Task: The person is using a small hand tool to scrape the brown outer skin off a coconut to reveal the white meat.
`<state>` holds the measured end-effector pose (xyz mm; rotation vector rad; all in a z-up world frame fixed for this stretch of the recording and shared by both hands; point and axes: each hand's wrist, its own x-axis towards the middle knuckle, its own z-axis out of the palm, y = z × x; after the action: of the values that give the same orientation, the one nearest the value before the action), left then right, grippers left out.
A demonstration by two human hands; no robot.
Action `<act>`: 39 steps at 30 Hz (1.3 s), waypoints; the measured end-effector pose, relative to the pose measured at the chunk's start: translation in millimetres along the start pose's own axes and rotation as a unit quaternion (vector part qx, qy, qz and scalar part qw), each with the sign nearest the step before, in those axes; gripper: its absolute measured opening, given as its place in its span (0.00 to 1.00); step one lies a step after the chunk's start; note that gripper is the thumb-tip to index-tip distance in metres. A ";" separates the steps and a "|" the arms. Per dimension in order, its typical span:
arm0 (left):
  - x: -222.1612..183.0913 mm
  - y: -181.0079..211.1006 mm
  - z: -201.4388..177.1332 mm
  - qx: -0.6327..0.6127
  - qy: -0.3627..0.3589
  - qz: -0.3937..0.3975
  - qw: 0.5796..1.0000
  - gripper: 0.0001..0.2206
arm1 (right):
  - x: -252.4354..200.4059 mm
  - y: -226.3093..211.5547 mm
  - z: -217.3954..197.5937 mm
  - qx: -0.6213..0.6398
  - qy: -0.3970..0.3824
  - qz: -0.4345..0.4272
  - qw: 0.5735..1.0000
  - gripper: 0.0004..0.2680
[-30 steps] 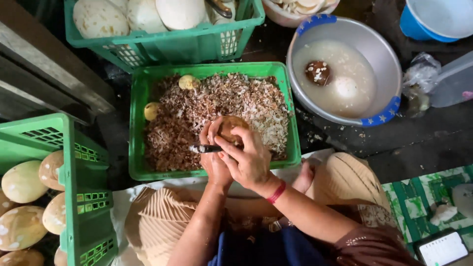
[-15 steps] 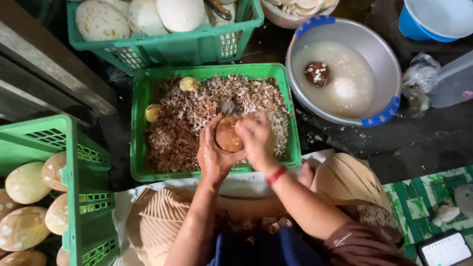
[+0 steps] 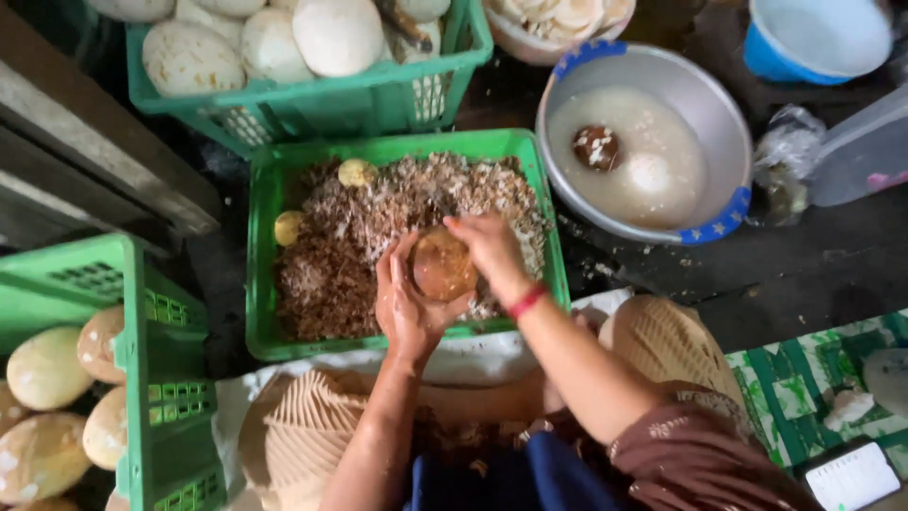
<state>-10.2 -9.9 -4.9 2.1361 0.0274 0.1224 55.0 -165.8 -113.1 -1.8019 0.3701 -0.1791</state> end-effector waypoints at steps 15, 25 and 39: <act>24.8 -71.1 31.5 -0.047 0.025 0.160 0.986 0.41 | -87.5 -91.3 -13.3 -0.293 0.057 -0.356 0.886 0.02; 6.6 -26.4 18.6 0.080 0.020 0.099 0.992 0.51 | -41.4 -80.8 -19.4 -0.133 -0.014 -0.002 0.991 0.12; 33.4 -55.4 20.3 -0.016 -0.041 0.070 0.997 0.43 | -84.0 -82.0 -8.1 -0.259 0.042 -0.370 0.891 0.03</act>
<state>26.6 5.1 -59.9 2.1073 -0.1719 0.1160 -13.5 -126.2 -26.1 -2.4041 -0.2657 -0.7505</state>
